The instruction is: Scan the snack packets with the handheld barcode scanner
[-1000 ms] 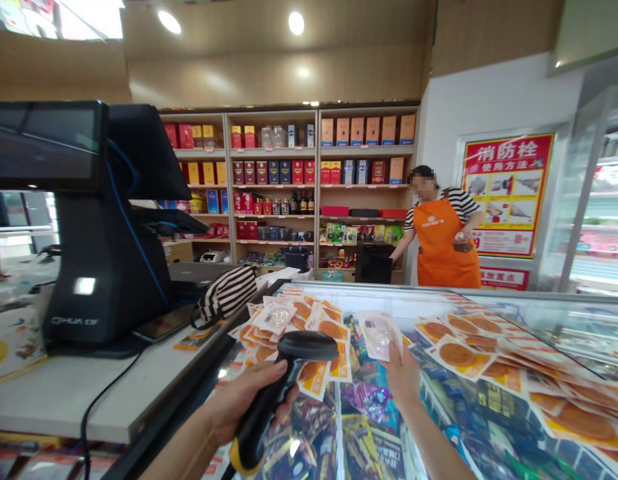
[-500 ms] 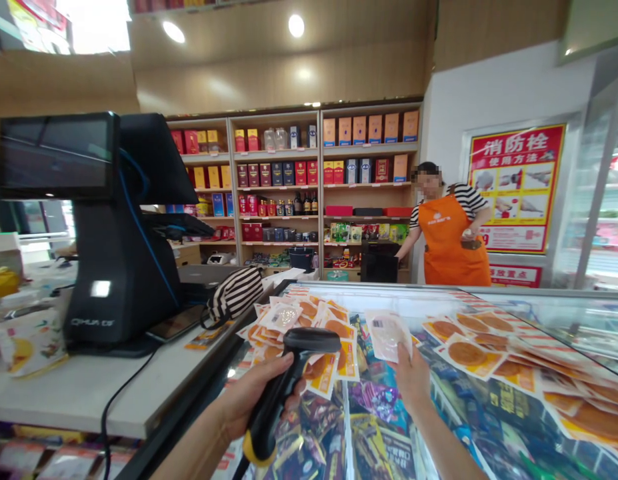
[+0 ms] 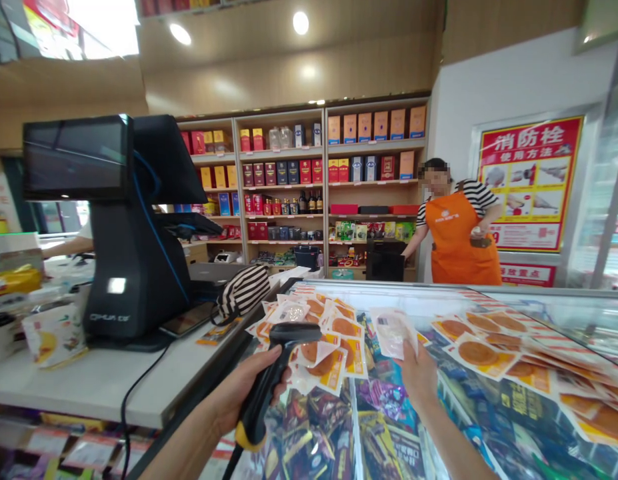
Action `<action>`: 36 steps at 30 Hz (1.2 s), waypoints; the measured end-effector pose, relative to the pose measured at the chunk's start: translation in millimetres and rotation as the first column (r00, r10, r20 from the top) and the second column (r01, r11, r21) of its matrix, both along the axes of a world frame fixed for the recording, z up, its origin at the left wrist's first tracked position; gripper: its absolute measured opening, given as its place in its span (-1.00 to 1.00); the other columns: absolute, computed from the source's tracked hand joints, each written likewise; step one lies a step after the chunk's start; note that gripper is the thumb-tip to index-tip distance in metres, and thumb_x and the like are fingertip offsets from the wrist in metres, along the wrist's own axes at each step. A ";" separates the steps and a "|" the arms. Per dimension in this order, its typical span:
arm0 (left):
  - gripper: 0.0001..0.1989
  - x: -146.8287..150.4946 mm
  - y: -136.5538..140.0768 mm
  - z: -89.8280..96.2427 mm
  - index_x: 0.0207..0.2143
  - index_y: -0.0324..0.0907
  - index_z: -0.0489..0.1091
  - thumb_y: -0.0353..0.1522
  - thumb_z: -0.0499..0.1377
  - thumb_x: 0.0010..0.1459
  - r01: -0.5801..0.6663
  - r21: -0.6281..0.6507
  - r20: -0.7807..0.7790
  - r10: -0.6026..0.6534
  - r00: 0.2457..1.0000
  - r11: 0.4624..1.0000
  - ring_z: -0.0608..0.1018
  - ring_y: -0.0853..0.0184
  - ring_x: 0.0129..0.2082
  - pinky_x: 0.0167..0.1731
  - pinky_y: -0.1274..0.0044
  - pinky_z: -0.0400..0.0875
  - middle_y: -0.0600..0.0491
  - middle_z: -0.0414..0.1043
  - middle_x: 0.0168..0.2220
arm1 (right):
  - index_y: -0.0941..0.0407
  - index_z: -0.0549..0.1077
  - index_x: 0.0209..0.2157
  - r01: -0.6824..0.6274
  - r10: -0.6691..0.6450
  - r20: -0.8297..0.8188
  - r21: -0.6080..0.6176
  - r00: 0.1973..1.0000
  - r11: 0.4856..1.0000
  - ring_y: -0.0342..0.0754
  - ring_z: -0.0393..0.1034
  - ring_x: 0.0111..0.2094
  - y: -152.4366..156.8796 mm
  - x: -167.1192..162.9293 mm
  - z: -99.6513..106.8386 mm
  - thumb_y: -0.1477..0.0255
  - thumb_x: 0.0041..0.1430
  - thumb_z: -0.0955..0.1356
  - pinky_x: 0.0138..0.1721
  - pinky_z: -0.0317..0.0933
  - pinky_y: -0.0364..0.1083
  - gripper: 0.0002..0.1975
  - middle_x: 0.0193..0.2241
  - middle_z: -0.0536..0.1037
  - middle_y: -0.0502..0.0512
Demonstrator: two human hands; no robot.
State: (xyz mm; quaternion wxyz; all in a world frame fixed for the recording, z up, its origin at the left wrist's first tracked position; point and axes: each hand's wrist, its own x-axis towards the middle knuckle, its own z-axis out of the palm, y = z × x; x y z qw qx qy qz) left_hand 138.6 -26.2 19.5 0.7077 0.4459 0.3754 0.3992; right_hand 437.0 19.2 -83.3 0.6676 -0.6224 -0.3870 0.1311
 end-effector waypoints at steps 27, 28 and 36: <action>-0.79 -74.0 5.0 -9.4 -0.53 -0.26 0.31 -0.26 0.15 -0.14 -0.451 0.007 -0.173 0.445 0.879 0.893 0.35 0.49 -0.71 -0.70 0.65 0.30 0.09 0.31 -0.65 | 0.18 0.19 -0.04 -0.071 0.291 0.799 -0.300 0.527 0.951 0.00 0.07 0.00 43.1 -48.4 52.5 0.25 0.04 0.11 -0.02 -0.06 0.01 -0.53 -0.04 0.25 0.22; -0.77 -70.1 4.4 -8.7 -0.54 -0.26 0.31 -0.24 0.14 -0.14 -0.427 0.005 -0.176 0.421 0.890 0.904 0.34 0.49 -0.71 -0.70 0.65 0.29 0.10 0.30 -0.66 | 0.20 0.19 -0.04 0.064 0.242 0.800 -0.329 0.549 0.942 0.04 0.07 -0.01 44.5 -31.7 49.7 0.26 0.02 0.13 -0.04 -0.05 0.04 -0.52 -0.05 0.24 0.27; -0.71 -18.3 -6.9 4.4 -0.58 -0.27 0.27 -0.19 0.13 -0.15 -0.308 0.073 -0.151 0.316 0.937 0.948 0.32 0.51 -0.69 -0.70 0.68 0.23 0.08 0.30 -0.65 | 0.10 0.21 -0.07 0.263 0.274 0.691 -0.565 0.668 0.782 0.23 0.19 -0.12 50.3 44.6 16.5 0.14 -0.16 0.24 -0.22 -0.03 0.23 -0.42 -0.18 0.36 0.32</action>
